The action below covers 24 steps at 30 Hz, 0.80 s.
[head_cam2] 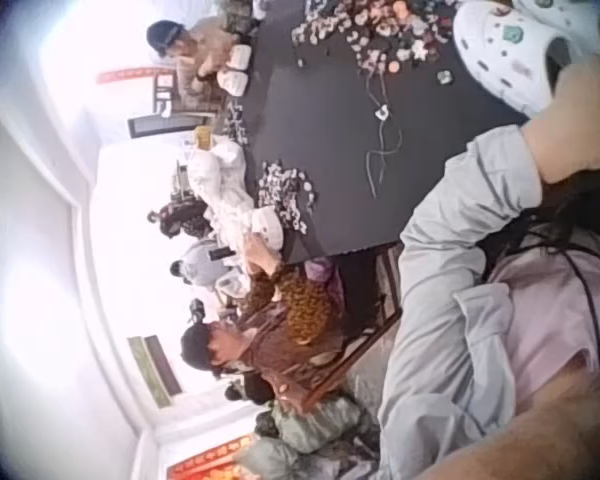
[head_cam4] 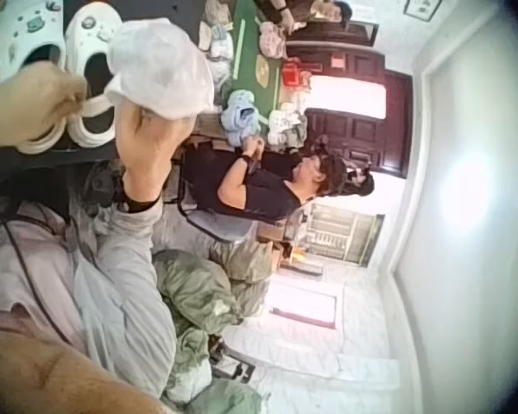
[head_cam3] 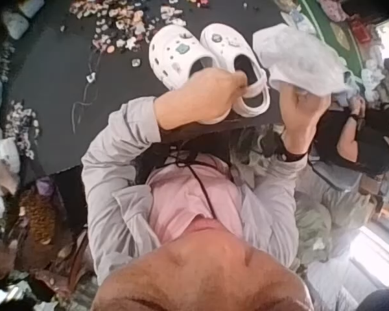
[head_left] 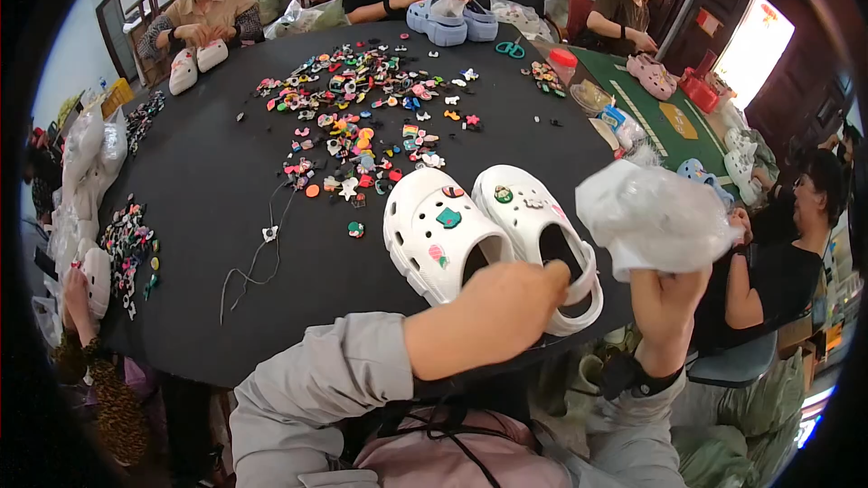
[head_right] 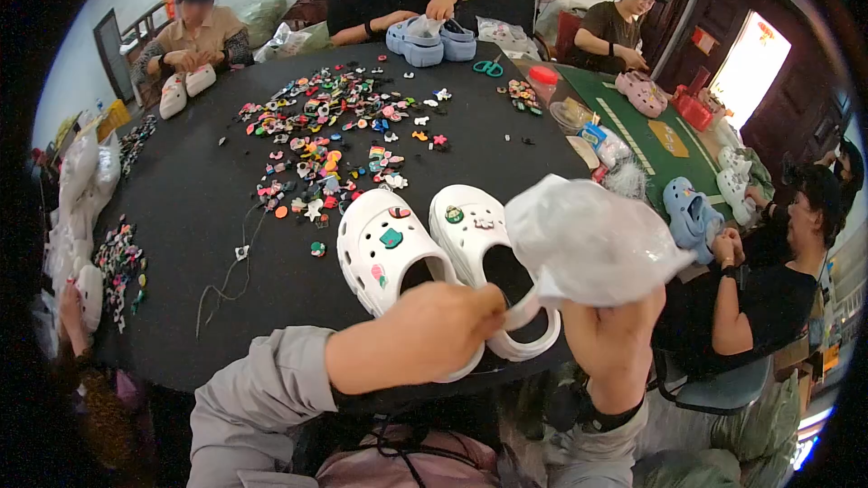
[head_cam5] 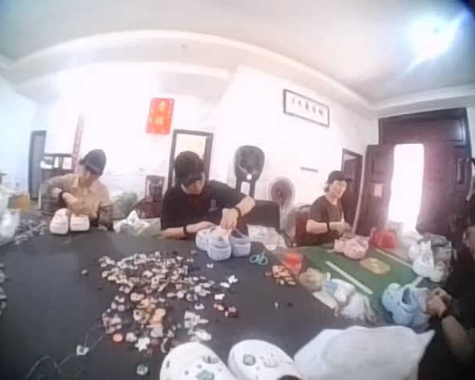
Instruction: Decorating foam clogs with decorative charms and packing them into bags.
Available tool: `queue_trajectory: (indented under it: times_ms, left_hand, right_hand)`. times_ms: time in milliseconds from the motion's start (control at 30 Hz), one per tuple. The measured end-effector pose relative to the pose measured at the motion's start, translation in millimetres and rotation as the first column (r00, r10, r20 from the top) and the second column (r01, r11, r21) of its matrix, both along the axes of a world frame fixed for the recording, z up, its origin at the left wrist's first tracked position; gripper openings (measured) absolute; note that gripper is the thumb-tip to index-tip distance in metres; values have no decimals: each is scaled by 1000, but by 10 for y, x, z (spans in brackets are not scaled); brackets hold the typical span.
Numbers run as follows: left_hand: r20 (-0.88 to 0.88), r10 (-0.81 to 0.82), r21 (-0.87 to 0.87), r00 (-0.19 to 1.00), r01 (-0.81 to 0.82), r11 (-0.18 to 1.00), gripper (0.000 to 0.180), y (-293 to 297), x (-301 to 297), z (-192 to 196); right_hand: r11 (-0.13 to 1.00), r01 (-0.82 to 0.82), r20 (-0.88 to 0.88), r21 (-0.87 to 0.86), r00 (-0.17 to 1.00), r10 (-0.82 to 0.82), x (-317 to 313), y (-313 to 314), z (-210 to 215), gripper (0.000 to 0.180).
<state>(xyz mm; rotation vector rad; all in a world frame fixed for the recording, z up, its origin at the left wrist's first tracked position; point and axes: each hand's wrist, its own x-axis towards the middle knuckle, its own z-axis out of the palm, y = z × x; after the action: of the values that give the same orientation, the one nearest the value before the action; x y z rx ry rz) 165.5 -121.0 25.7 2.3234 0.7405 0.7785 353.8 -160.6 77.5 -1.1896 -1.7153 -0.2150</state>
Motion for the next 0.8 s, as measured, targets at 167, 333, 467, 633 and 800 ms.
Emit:
queue_trajectory:
  times_ms: [167, 333, 467, 633, 800]
  left_hand:
    - [-177, -146, -192, 973, 111, 975, 32, 253, -251, 329]
    - [444, 180, -717, 878, 228, 659, 20, 1121, -313, 380]
    - [192, 316, -738, 929, -76, 671, 27, 1381, -182, 196]
    - [-245, -57, -421, 968, -53, 906, 58, 1734, -109, -150]
    - [-229, -109, -634, 967, -63, 770, 59, 1610, -86, -10]
  right_hand:
    - [996, -31, 347, -87, 936, 59, 1, 133, 35, 31]
    - [986, -44, 418, -160, 902, 108, 19, 76, 25, 28]
    - [899, 36, 624, -436, 732, 273, 55, 130, -12, 18]
    - [835, -57, 563, -547, 713, 418, 148, 306, -146, 14]
    - [901, 104, 688, -420, 685, 241, 59, 381, -254, 22]
